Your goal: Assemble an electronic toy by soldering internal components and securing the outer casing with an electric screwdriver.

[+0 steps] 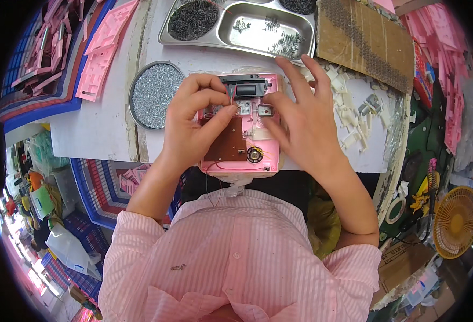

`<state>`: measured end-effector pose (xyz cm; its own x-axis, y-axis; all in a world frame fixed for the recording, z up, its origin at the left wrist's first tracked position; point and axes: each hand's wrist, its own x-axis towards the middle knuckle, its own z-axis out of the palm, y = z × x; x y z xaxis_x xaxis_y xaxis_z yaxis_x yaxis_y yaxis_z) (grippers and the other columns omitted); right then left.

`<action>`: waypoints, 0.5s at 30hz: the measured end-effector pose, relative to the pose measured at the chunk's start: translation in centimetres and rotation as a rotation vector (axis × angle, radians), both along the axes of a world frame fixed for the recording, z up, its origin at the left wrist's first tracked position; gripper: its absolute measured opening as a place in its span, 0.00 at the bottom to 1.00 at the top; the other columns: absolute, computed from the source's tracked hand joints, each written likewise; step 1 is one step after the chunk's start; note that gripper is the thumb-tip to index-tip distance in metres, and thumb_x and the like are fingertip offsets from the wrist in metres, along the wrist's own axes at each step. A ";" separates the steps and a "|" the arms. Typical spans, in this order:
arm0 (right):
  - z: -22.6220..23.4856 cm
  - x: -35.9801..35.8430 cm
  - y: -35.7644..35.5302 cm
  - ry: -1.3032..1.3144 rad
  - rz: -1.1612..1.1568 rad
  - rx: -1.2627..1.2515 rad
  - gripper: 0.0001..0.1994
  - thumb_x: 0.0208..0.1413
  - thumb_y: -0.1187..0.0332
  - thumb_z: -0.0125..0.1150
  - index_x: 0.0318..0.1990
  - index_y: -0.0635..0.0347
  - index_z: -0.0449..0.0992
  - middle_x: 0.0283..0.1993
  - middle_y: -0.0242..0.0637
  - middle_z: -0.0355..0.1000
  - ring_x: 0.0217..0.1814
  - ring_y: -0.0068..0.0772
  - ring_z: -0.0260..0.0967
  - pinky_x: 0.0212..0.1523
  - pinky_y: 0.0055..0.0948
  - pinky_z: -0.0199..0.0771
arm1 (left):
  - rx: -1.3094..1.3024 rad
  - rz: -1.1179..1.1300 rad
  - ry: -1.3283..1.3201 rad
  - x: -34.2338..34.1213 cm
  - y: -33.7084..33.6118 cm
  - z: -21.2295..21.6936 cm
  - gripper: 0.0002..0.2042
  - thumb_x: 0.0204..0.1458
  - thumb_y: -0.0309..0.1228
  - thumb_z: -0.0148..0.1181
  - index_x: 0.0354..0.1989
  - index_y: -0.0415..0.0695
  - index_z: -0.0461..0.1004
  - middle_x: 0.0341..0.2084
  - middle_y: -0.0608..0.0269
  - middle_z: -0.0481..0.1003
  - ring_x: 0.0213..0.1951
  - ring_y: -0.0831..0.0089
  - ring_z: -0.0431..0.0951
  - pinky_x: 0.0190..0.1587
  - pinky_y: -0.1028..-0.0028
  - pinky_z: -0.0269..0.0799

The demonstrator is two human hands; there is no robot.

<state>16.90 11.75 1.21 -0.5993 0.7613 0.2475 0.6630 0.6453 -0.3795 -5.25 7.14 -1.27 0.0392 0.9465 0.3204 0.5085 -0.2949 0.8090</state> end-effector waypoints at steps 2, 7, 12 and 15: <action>0.3 -0.5 -0.6 0.086 0.025 0.004 0.10 0.43 0.69 0.72 0.35 0.59 0.81 0.69 0.47 0.64 0.74 0.64 0.49 0.69 0.55 0.55 | -0.035 -0.021 0.003 0.0 0.6 0.3 0.06 0.48 0.24 0.69 0.34 0.40 0.80 0.39 0.60 0.75 0.42 0.66 0.75 0.46 0.69 0.71; -2.4 -2.8 -0.3 0.200 0.050 0.002 0.09 0.41 0.70 0.72 0.31 0.60 0.80 0.66 0.48 0.67 0.73 0.64 0.49 0.68 0.55 0.56 | 0.030 -0.064 0.076 0.1 1.1 0.4 0.07 0.46 0.28 0.71 0.32 0.43 0.80 0.38 0.63 0.76 0.41 0.65 0.75 0.48 0.66 0.66; -2.5 -2.2 -0.8 0.277 0.018 -0.025 0.07 0.41 0.71 0.71 0.28 0.58 0.78 0.64 0.45 0.69 0.72 0.62 0.51 0.65 0.54 0.59 | 0.205 -0.109 0.271 -1.2 -0.2 0.3 0.08 0.44 0.32 0.71 0.30 0.48 0.77 0.38 0.67 0.75 0.41 0.65 0.74 0.49 0.62 0.58; -2.7 -1.5 -0.9 0.304 0.049 0.031 0.08 0.39 0.73 0.71 0.28 0.56 0.77 0.62 0.43 0.71 0.71 0.60 0.53 0.62 0.52 0.62 | 0.255 -0.003 0.391 -1.4 -2.9 0.0 0.08 0.44 0.30 0.70 0.30 0.48 0.77 0.39 0.67 0.75 0.42 0.63 0.73 0.49 0.61 0.58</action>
<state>15.42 10.80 -1.46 -0.5302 0.7224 0.4438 0.4901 0.6883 -0.5348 -6.62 4.26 -1.30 0.2057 0.8390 0.5037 0.7595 -0.4614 0.4585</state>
